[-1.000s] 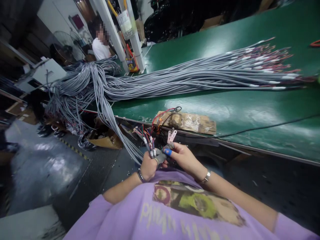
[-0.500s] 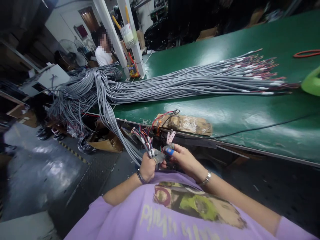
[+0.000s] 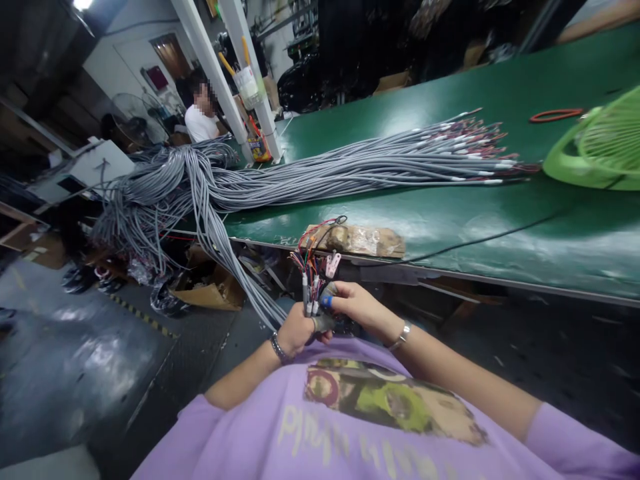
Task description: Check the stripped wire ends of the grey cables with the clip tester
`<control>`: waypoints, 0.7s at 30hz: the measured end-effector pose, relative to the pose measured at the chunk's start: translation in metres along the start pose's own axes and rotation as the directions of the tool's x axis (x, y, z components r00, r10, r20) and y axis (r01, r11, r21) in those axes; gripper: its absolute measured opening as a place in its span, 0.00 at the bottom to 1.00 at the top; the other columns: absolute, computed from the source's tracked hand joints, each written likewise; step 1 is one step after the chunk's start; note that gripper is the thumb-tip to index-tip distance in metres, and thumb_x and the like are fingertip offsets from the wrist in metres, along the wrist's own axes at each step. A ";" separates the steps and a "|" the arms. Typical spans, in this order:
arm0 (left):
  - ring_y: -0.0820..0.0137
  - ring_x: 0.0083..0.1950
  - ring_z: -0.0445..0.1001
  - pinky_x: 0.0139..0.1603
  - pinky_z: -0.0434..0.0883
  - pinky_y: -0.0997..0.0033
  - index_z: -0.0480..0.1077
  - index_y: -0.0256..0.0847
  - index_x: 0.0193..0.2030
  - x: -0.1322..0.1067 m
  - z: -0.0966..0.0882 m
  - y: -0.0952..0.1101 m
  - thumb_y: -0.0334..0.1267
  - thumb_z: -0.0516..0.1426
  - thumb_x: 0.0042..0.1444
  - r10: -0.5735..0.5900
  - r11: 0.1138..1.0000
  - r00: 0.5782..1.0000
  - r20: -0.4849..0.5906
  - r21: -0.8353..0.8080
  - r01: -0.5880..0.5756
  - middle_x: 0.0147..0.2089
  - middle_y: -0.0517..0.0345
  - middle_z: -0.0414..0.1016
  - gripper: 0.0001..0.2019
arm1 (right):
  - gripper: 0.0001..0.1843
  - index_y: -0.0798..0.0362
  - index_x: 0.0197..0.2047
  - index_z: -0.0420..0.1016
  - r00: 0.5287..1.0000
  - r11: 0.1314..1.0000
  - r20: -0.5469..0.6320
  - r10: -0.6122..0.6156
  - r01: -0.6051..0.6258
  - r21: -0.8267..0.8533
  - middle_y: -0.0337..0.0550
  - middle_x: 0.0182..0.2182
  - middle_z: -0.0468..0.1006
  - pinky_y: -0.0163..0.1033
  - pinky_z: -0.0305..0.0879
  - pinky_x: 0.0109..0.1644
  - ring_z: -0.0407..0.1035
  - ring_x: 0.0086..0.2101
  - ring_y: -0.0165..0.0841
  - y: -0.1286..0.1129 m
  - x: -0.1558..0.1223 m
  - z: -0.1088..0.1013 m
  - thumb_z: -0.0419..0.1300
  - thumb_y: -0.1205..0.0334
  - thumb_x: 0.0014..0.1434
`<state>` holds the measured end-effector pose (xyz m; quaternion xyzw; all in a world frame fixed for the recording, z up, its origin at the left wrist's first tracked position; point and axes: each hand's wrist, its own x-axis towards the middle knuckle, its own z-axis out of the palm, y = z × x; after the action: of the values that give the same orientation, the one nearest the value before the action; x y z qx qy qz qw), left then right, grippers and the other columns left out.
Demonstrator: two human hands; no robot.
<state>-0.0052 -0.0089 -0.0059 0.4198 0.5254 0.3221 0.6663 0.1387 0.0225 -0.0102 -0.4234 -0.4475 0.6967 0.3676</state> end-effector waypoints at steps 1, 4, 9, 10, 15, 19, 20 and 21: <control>0.74 0.16 0.65 0.18 0.66 0.73 0.67 0.36 0.17 0.000 -0.001 0.000 0.47 0.68 0.31 -0.002 1.000 1.000 0.005 -0.005 0.002 0.14 0.59 0.69 0.18 | 0.08 0.53 0.21 0.70 0.999 1.000 -0.034 -0.003 0.004 0.024 0.32 0.17 0.68 0.33 0.56 0.27 0.58 0.21 0.25 0.004 0.000 -0.002 0.65 0.59 0.39; 0.75 0.15 0.65 0.18 0.66 0.75 0.66 0.37 0.17 -0.001 -0.004 0.002 0.45 0.68 0.31 -0.004 0.999 1.000 0.009 -0.038 0.004 0.14 0.60 0.69 0.18 | 0.12 0.53 0.23 0.71 0.989 0.984 -0.144 0.019 0.007 0.178 0.32 0.18 0.68 0.32 0.57 0.28 0.59 0.21 0.24 0.014 -0.001 -0.012 0.68 0.56 0.40; 0.75 0.15 0.66 0.17 0.66 0.75 0.66 0.37 0.20 0.005 -0.011 0.005 0.44 0.69 0.30 -0.045 0.992 0.999 0.030 -0.120 0.048 0.14 0.60 0.69 0.18 | 0.17 0.53 0.26 0.75 0.972 0.912 -0.174 0.159 -0.077 0.404 0.38 0.23 0.74 0.33 0.64 0.28 0.63 0.23 0.26 0.013 -0.001 -0.027 0.66 0.47 0.48; 0.74 0.15 0.66 0.17 0.66 0.75 0.66 0.36 0.20 0.007 -0.011 0.006 0.44 0.69 0.30 -0.054 0.989 0.998 0.038 -0.135 0.059 0.14 0.59 0.69 0.18 | 0.17 0.53 0.27 0.75 0.970 0.901 -0.165 0.177 -0.093 0.423 0.39 0.24 0.74 0.32 0.64 0.28 0.63 0.23 0.26 0.010 0.001 -0.028 0.65 0.46 0.50; 0.74 0.15 0.67 0.17 0.66 0.75 0.66 0.36 0.21 0.020 -0.008 0.013 0.42 0.69 0.29 -0.056 0.970 0.996 0.070 -0.233 0.071 0.14 0.60 0.68 0.18 | 0.21 0.52 0.26 0.74 0.977 0.893 -0.101 0.187 -0.126 0.432 0.40 0.23 0.74 0.32 0.64 0.25 0.63 0.22 0.27 -0.005 0.023 -0.026 0.63 0.42 0.52; 0.75 0.14 0.65 0.16 0.65 0.76 0.66 0.36 0.20 0.028 -0.005 0.020 0.41 0.69 0.28 -0.065 0.959 0.994 0.087 -0.270 0.086 0.13 0.60 0.68 0.18 | 0.26 0.53 0.25 0.72 0.995 0.917 -0.051 0.080 -0.054 0.396 0.38 0.20 0.72 0.34 0.63 0.27 0.63 0.22 0.28 0.000 0.036 -0.022 0.68 0.37 0.42; 0.75 0.14 0.65 0.16 0.65 0.76 0.65 0.36 0.20 0.029 -0.005 0.021 0.41 0.68 0.28 -0.075 0.958 0.993 0.096 -0.269 0.098 0.13 0.60 0.68 0.17 | 0.27 0.53 0.25 0.72 0.997 0.915 -0.058 0.051 -0.024 0.402 0.37 0.20 0.72 0.35 0.63 0.28 0.64 0.23 0.29 0.003 0.037 -0.021 0.68 0.36 0.40; 0.75 0.14 0.65 0.16 0.66 0.75 0.65 0.37 0.20 0.030 -0.005 0.021 0.41 0.68 0.28 -0.084 0.958 0.991 0.106 -0.265 0.110 0.13 0.60 0.68 0.17 | 0.27 0.53 0.25 0.73 0.997 0.910 -0.066 0.038 -0.007 0.415 0.38 0.21 0.72 0.36 0.63 0.28 0.64 0.23 0.29 0.005 0.037 -0.020 0.68 0.35 0.40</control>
<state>-0.0022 0.0278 -0.0003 0.3133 0.4647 0.3376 0.7562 0.1428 0.0601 -0.0299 -0.3659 -0.2711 0.7640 0.4570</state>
